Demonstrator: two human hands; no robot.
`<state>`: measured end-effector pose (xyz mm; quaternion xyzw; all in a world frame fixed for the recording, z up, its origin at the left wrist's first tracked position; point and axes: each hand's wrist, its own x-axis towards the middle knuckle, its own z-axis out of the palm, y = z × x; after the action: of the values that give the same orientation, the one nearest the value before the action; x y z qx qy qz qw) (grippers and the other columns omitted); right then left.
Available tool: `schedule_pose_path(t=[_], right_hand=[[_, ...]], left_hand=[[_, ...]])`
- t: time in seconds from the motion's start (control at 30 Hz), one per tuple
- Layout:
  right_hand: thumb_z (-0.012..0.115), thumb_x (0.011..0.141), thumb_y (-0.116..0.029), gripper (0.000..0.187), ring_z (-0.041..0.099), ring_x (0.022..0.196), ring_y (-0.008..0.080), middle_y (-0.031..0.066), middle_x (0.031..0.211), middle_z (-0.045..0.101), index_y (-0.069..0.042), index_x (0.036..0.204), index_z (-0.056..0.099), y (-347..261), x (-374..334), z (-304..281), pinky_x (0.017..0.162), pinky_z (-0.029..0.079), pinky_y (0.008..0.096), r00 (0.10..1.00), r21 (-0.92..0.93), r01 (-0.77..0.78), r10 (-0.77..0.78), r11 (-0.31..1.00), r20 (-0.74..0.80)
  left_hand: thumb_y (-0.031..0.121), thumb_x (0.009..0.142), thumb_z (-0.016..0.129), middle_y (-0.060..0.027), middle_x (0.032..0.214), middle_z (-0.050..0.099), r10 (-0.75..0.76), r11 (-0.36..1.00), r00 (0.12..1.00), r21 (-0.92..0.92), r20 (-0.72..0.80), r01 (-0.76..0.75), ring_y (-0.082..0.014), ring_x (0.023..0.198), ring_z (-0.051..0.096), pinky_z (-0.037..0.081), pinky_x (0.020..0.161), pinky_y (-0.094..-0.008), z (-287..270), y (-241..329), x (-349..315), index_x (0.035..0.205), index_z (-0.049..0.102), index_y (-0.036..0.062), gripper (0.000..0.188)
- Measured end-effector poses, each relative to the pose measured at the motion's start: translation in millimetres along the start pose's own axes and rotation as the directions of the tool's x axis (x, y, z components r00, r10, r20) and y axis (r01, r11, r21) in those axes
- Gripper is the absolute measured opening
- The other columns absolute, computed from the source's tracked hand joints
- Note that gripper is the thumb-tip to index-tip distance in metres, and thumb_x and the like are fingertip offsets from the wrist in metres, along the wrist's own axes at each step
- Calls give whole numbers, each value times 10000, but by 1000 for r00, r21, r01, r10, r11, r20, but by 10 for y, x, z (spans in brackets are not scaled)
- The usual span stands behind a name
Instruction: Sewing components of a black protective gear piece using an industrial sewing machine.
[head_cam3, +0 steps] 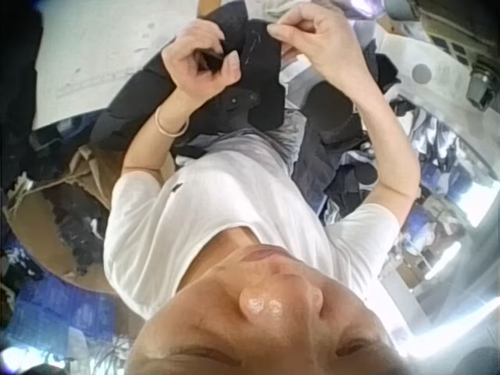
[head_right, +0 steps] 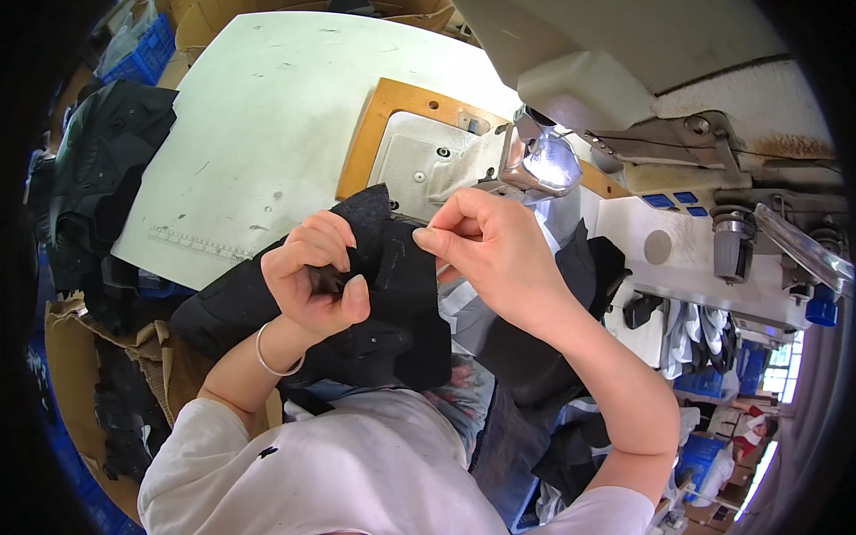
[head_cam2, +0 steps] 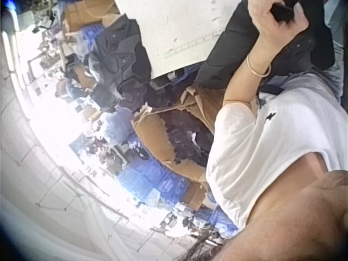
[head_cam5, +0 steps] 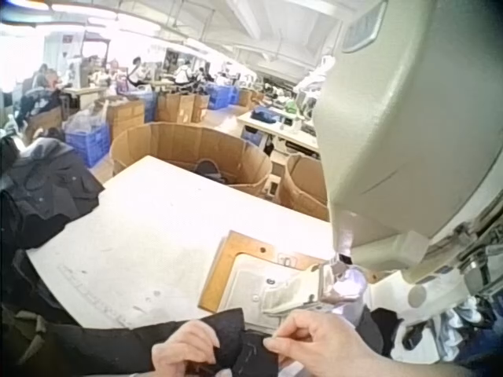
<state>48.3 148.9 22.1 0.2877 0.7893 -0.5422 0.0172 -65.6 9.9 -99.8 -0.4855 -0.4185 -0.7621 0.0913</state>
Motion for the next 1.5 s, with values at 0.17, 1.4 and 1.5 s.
schedule_pose_path(t=[0.17,1.4,1.5], right_hand=[[675,876,-117,171,579,611,76,29,687,593,1,859,553,153,49,16,585,483,230,995,-14,94,-94,995,-31],[734,787,-161,252,568,589,98,86,644,636,41,913,651,120,-188,233,585,466,279,982,-216,-23,63,976,181],[735,774,-175,266,556,529,135,109,576,590,41,896,637,101,-186,312,562,451,299,995,-145,-4,18,989,100]], left_hand=[[42,643,747,-48,694,509,26,1000,1000,-9,-1,-26,-217,629,492,434,606,-322,14,0,-2,786,504,66,283],[131,710,747,-41,679,493,-81,988,994,-135,-70,71,-189,639,503,442,619,-300,8,27,21,788,511,32,267],[124,710,748,-40,680,494,-69,987,995,-149,-69,59,-189,638,495,441,621,-301,-28,3,4,795,509,31,270]])
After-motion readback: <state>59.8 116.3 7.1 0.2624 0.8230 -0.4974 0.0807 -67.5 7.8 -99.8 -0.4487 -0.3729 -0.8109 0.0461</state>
